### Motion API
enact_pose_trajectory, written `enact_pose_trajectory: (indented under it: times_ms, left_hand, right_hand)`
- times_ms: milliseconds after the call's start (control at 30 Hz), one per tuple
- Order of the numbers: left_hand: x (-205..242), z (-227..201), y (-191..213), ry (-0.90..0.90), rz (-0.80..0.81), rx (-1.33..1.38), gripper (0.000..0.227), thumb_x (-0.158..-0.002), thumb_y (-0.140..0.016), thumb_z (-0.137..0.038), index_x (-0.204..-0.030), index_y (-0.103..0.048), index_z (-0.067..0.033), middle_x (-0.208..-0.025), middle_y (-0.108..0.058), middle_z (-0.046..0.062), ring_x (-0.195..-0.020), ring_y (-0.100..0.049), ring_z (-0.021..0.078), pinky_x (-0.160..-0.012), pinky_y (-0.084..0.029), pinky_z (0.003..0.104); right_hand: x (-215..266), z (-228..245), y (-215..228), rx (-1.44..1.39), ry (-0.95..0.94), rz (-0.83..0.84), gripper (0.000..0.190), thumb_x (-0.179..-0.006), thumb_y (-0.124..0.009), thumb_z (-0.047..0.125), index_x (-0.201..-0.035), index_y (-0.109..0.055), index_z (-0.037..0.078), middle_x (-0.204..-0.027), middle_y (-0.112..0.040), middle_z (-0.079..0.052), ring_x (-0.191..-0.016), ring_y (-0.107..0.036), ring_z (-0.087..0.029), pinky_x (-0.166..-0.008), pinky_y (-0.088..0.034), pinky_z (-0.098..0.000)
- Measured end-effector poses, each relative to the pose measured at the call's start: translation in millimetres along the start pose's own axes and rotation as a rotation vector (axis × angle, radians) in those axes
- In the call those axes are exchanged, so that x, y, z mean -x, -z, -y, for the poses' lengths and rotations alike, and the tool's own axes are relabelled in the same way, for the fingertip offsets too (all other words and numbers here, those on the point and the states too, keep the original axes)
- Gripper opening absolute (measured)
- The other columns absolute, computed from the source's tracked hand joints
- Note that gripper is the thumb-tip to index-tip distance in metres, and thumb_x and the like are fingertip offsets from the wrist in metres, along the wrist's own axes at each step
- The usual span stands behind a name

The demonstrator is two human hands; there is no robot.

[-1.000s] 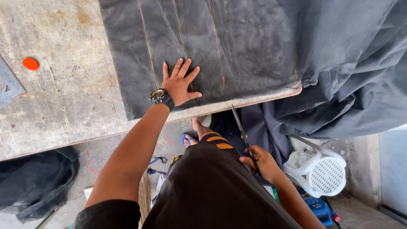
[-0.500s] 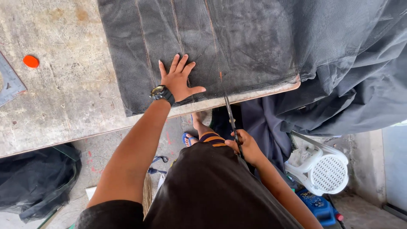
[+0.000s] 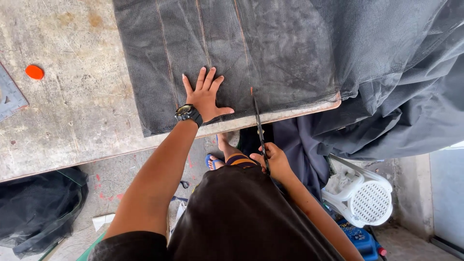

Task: The person uses a set square and a marker to draw straight lines on a large piece of black mesh fabric laid on a table. They then use scissors to cut the fabric along the marked lines into strips.

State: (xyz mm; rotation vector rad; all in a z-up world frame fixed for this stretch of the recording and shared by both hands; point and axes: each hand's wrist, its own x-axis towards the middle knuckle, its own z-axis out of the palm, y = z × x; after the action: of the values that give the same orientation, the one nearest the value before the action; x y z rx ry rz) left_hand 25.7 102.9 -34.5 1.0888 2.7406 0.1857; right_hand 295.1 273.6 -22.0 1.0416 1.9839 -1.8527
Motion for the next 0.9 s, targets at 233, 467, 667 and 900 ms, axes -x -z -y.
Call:
enact_pose_trajectory:
  times_ms: [233, 467, 667, 900]
  left_hand:
    - [2, 0, -2, -0.012, -0.057, 0.004, 0.107, -0.076, -0.059, -0.086, -0.157, -0.026, -0.0256, -0.17, -0.007, 0.003, -0.157, -0.003, 0.0313, -0.115, -0.001, 0.082]
    - [1, 2, -6, -0.015, -0.054, -0.001, 0.11, -0.074, -0.058, -0.089, -0.157, -0.025, -0.0259, -0.171, -0.006, 0.003, -0.157, -0.002, 0.0307, -0.115, -0.001, 0.082]
    - [2, 1, -7, -0.011, -0.095, -0.006, 0.109, -0.074, -0.058, -0.09, -0.157, -0.027, -0.0272, -0.171, -0.009, 0.002, -0.157, -0.005, 0.03, -0.116, -0.002, 0.08]
    - [-1, 3, -5, -0.022, -0.1, 0.001, 0.11, -0.073, -0.058, -0.09, -0.158, -0.027, -0.0266, -0.171, -0.009, 0.002, -0.157, -0.005, 0.0306, -0.116, -0.001, 0.08]
  right_hand:
    - [-10, 16, -2, -0.074, 0.055, 0.021, 0.048, -0.082, -0.088, 0.022, -0.11, -0.06, -0.004, -0.06, -0.061, -0.013, -0.049, -0.064, -0.019, -0.045, -0.052, -0.0277]
    - [-26, 27, -5, -0.096, 0.102, -0.004, 0.042, -0.082, -0.087, 0.016, -0.106, -0.06, -0.006, -0.055, -0.057, -0.012, -0.041, -0.059, -0.018, -0.04, -0.049, -0.0252]
    - [-24, 35, -8, -0.131, 0.093, -0.014, 0.044, -0.081, -0.088, 0.017, -0.106, -0.06, -0.006, -0.054, -0.057, -0.013, -0.04, -0.059, -0.018, -0.04, -0.049, -0.0254]
    - [-48, 42, -6, -0.031, 0.158, 0.008, 0.043, -0.086, -0.085, 0.021, -0.106, -0.06, -0.008, -0.055, -0.061, -0.013, -0.04, -0.062, -0.018, -0.039, -0.051, -0.025]
